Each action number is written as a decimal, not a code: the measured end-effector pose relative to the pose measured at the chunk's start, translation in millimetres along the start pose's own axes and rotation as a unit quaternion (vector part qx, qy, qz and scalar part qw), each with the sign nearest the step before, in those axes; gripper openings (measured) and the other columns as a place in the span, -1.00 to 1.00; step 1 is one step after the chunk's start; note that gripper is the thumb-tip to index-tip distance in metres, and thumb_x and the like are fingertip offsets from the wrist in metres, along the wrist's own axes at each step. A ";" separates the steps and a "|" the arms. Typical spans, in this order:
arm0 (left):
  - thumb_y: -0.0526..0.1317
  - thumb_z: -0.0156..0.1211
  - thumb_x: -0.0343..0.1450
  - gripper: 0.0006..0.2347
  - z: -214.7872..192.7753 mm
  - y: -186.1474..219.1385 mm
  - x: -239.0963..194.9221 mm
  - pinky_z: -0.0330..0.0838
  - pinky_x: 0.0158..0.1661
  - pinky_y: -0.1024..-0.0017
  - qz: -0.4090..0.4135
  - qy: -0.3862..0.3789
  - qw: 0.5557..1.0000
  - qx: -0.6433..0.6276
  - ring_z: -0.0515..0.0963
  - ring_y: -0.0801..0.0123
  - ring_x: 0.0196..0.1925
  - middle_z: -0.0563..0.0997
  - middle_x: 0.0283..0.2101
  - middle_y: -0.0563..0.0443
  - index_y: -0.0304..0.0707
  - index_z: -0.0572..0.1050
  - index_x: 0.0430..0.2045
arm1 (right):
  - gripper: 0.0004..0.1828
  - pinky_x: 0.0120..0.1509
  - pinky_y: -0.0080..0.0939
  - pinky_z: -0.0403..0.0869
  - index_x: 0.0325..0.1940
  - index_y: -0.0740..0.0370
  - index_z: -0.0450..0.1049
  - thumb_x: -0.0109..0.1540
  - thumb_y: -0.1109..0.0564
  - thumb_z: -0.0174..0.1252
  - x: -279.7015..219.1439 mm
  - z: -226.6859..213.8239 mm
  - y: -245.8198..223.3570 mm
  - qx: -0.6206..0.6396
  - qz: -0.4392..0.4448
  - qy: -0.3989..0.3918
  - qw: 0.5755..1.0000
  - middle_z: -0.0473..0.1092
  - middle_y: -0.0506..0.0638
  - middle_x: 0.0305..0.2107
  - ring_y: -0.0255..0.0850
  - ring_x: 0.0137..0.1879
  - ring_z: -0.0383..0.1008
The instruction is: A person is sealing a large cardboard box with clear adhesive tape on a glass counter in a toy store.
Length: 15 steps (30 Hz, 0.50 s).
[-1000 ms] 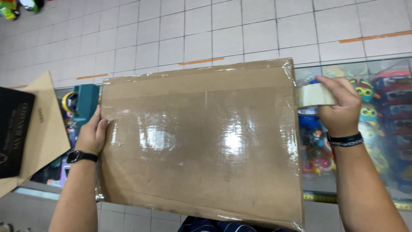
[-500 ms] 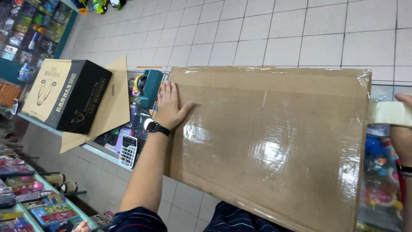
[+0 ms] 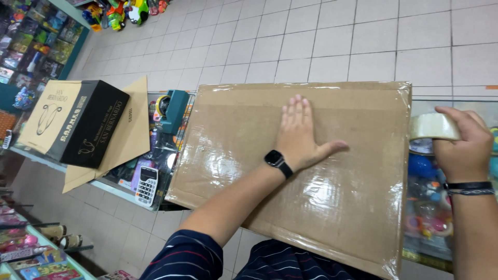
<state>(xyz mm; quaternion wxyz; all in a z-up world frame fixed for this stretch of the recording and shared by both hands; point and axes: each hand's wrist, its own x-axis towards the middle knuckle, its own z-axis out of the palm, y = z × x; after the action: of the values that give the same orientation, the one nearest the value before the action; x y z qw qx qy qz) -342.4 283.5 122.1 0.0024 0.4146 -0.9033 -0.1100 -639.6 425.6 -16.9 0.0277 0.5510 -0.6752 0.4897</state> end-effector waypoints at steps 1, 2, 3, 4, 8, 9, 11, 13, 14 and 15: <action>0.62 -0.56 0.12 0.19 4.9 16.6 3.2 -0.39 0.46 0.02 0.005 0.000 1.000 -0.004 -0.27 -0.19 0.58 -0.25 0.53 -0.49 -0.59 -0.22 0.41 | -0.38 0.19 0.11 0.43 0.35 0.62 0.60 0.20 0.48 0.04 2.4 4.4 1.0 -0.006 0.001 0.001 1.000 0.44 0.43 0.04 0.26 0.11 0.45; 0.61 -0.49 0.11 0.20 11.9 34.1 9.6 -0.40 0.47 0.03 0.034 0.003 0.999 -0.007 -0.28 -0.17 0.58 -0.25 0.53 -0.48 -0.59 -0.21 0.41 | -0.39 0.21 0.09 0.43 0.31 0.58 0.59 0.17 0.46 0.01 4.1 7.5 4.8 0.010 -0.015 0.008 1.000 0.46 0.41 0.01 0.23 0.09 0.46; 0.61 -0.43 0.11 0.20 18.6 52.5 15.5 -0.41 0.47 0.04 0.062 0.006 0.998 -0.011 -0.29 -0.16 0.59 -0.25 0.53 -0.47 -0.59 -0.21 0.42 | -0.39 0.23 0.06 0.42 0.28 0.55 0.58 0.14 0.45 -0.02 6.0 10.0 9.4 0.025 -0.031 0.014 0.999 0.47 0.38 -0.03 0.21 0.07 0.47; 0.61 -0.43 0.11 0.20 24.1 66.7 18.8 -0.41 0.47 0.04 0.074 0.006 0.997 -0.015 -0.29 -0.16 0.59 -0.25 0.53 -0.47 -0.59 -0.21 0.42 | -0.39 0.23 0.06 0.42 0.28 0.55 0.58 0.14 0.45 -0.02 6.6 8.2 5.6 0.015 -0.028 0.019 0.999 0.47 0.38 -0.03 0.21 0.07 0.47; 0.64 -0.30 0.08 0.22 52.4 105.9 35.1 -0.38 0.50 0.02 0.177 0.039 0.983 0.017 -0.17 -0.17 0.59 -0.07 0.51 -0.49 -0.60 -0.05 0.39 | -0.39 0.19 0.07 0.44 0.19 0.27 0.60 0.08 0.44 0.04 13.5 12.9 -3.9 0.048 0.012 0.041 0.998 0.47 0.23 -0.13 0.22 0.06 0.48; 0.65 -0.19 0.06 0.23 61.1 114.2 38.7 -0.37 0.53 0.01 0.228 0.055 0.971 0.036 -0.09 -0.20 0.60 0.02 0.50 -0.52 -0.61 0.05 0.38 | -0.42 0.13 0.15 0.45 0.16 0.11 0.62 0.10 0.45 0.12 15.1 13.2 -5.0 0.073 0.037 0.059 0.995 0.45 0.18 -0.22 0.28 0.03 0.49; 0.64 -0.17 0.09 0.21 64.3 122.6 43.7 -0.33 0.53 0.01 0.260 0.048 0.964 0.027 -0.06 -0.20 0.59 0.05 0.49 -0.50 -0.60 0.06 0.38 | -0.45 0.12 0.11 0.46 0.14 0.07 0.63 0.12 0.42 0.12 16.9 11.3 -8.0 0.070 0.049 0.058 0.995 0.46 0.15 -0.22 0.24 0.04 0.50; 0.63 -0.16 0.12 0.18 67.4 127.1 51.3 -0.29 0.52 0.01 0.297 0.040 0.954 0.025 -0.03 -0.19 0.58 0.08 0.48 -0.48 -0.59 0.06 0.38 | -0.48 0.12 0.08 0.48 0.11 0.03 0.64 0.15 0.40 0.12 17.7 8.8 -8.1 0.068 0.063 0.065 0.994 0.48 0.11 -0.23 0.20 0.04 0.51; 0.61 -0.19 0.17 0.16 68.9 124.4 52.3 -0.30 0.52 0.01 0.294 0.034 0.955 0.017 -0.04 -0.19 0.58 0.08 0.49 -0.48 -0.58 0.03 0.39 | -0.45 0.13 0.07 0.48 0.11 0.01 0.63 0.13 0.41 0.08 17.5 10.4 -9.4 0.074 0.077 0.052 0.993 0.48 0.07 -0.22 0.19 0.05 0.51; 0.59 -0.21 0.21 0.13 70.2 120.6 53.2 -0.31 0.52 0.00 0.292 0.028 0.956 0.010 -0.05 -0.18 0.58 0.08 0.49 -0.48 -0.58 0.00 0.41 | -0.43 0.14 0.07 0.48 0.11 -0.01 0.62 0.11 0.41 0.05 17.4 12.8 -11.4 0.081 0.092 0.040 0.992 0.49 0.03 -0.21 0.17 0.06 0.51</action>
<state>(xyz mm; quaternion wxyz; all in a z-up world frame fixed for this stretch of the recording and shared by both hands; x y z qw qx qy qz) -474.3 333.7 73.2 0.0554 0.1359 -0.9856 -0.0835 -631.1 405.3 -6.3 -0.0353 0.4674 -0.6793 0.5647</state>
